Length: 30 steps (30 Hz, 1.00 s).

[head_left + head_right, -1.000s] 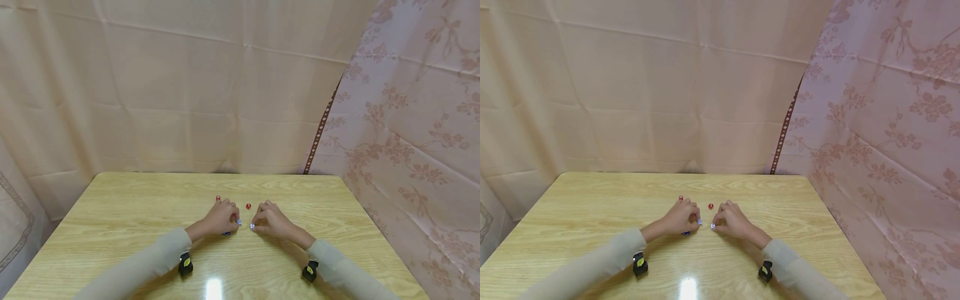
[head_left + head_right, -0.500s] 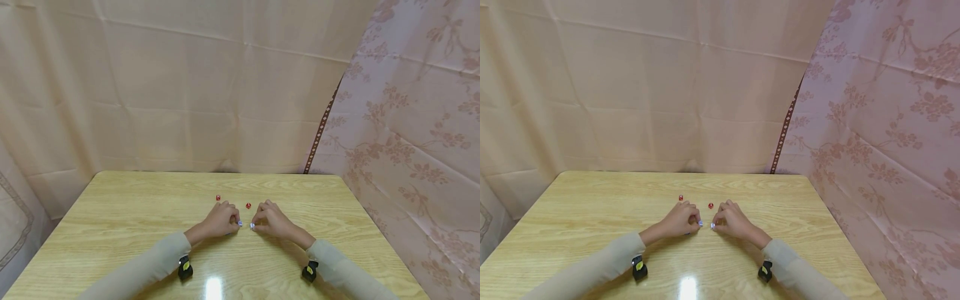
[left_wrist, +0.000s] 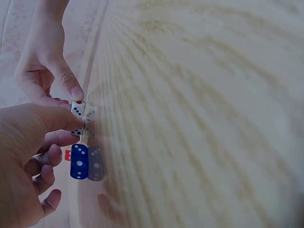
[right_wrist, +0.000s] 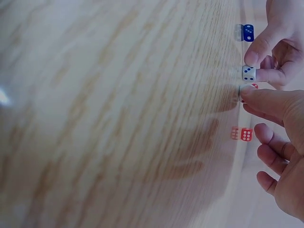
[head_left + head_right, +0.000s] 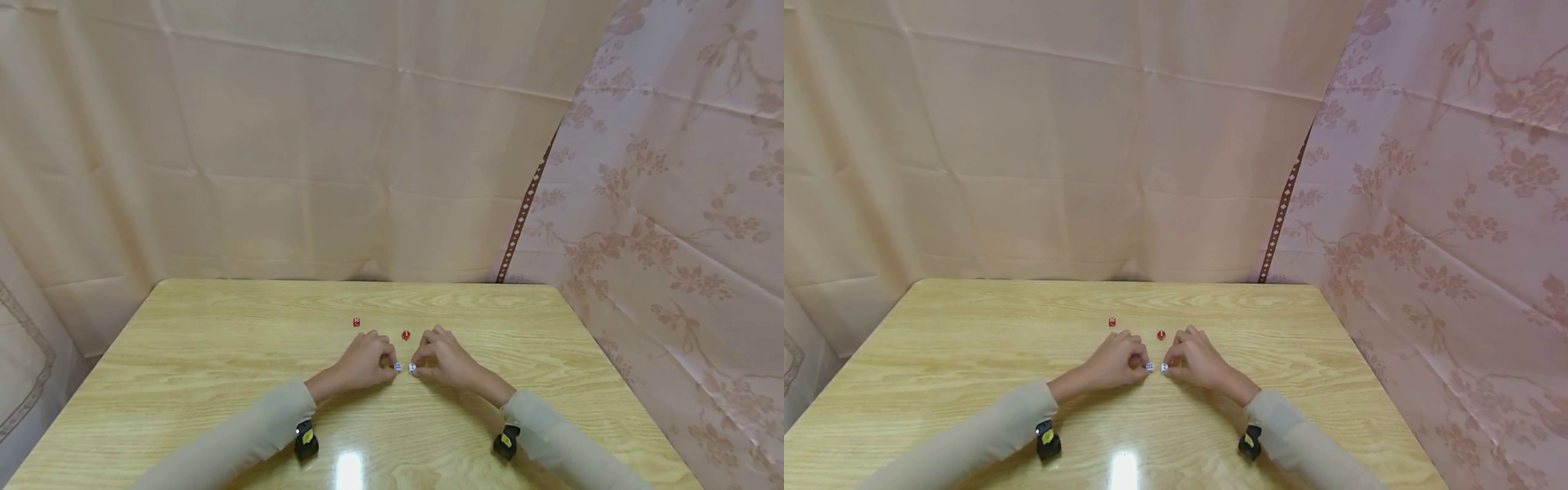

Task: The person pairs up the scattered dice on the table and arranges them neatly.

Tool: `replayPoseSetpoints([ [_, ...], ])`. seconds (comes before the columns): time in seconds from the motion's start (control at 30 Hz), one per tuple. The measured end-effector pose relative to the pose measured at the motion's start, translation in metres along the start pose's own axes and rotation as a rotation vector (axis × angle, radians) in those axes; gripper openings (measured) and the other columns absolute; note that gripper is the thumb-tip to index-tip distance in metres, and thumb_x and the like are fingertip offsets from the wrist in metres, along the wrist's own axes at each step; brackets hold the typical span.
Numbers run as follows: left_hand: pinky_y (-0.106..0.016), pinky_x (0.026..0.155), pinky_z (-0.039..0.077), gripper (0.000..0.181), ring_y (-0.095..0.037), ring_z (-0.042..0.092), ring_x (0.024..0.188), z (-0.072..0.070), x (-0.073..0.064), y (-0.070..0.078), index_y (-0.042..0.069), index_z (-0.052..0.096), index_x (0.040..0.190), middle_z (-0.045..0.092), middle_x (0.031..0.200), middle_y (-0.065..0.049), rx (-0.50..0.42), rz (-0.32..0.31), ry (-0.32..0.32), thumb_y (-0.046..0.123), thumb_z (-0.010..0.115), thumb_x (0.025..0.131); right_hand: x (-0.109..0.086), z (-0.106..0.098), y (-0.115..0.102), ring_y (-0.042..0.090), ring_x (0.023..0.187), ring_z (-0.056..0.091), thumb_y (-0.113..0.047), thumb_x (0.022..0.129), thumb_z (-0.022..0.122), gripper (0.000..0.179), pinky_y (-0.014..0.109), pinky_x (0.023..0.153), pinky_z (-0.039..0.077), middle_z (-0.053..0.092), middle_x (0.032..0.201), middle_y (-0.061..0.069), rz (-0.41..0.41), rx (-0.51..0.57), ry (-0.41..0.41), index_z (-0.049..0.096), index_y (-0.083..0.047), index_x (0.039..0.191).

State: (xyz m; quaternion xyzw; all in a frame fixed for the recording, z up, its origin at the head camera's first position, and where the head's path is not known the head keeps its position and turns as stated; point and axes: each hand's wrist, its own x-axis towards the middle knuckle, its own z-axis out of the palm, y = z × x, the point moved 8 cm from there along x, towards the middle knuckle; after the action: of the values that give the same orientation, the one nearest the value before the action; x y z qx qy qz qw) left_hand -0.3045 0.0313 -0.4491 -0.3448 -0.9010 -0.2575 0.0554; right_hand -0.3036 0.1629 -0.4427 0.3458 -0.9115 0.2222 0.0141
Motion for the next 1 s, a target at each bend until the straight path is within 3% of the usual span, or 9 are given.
replayPoseSetpoints([
  [0.2, -0.025, 0.068, 0.025, 0.010, -0.007, 0.032, 0.067, 0.000, 0.001, 0.004, 0.019, 0.072, 0.076, 0.055, 0.067, 0.001, -0.001, 0.007, 0.023, 0.019, 0.081, 0.080, 0.001, 0.000, 0.000, 0.007, 0.083, 0.036, -0.021, 0.085, 0.083, 0.005, 0.028, 0.079, 0.027, 0.061, 0.087, -0.003, 0.004, -0.010, -0.001, 0.081, -0.018, 0.088],
  [0.57, -0.024, 0.068, 0.025, 0.009, -0.006, 0.033, 0.066, 0.005, 0.002, 0.007, 0.019, 0.074, 0.077, 0.047, 0.066, 0.011, 0.016, -0.008, 0.037, 0.021, 0.082, 0.081, 0.000, -0.001, 0.001, 0.007, 0.083, 0.037, -0.021, 0.084, 0.083, 0.005, 0.027, 0.079, 0.028, 0.061, 0.086, -0.003, 0.005, -0.006, 0.010, 0.080, -0.018, 0.087],
  [1.0, -0.024, 0.068, 0.025, 0.011, -0.005, 0.032, 0.066, 0.005, 0.003, 0.012, 0.016, 0.071, 0.074, 0.052, 0.066, 0.006, 0.010, 0.004, 0.051, 0.016, 0.081, 0.079, -0.001, -0.002, -0.003, 0.006, 0.082, 0.035, -0.019, 0.083, 0.084, 0.006, 0.027, 0.079, 0.028, 0.060, 0.085, -0.002, -0.021, -0.002, 0.032, 0.080, -0.016, 0.086],
])
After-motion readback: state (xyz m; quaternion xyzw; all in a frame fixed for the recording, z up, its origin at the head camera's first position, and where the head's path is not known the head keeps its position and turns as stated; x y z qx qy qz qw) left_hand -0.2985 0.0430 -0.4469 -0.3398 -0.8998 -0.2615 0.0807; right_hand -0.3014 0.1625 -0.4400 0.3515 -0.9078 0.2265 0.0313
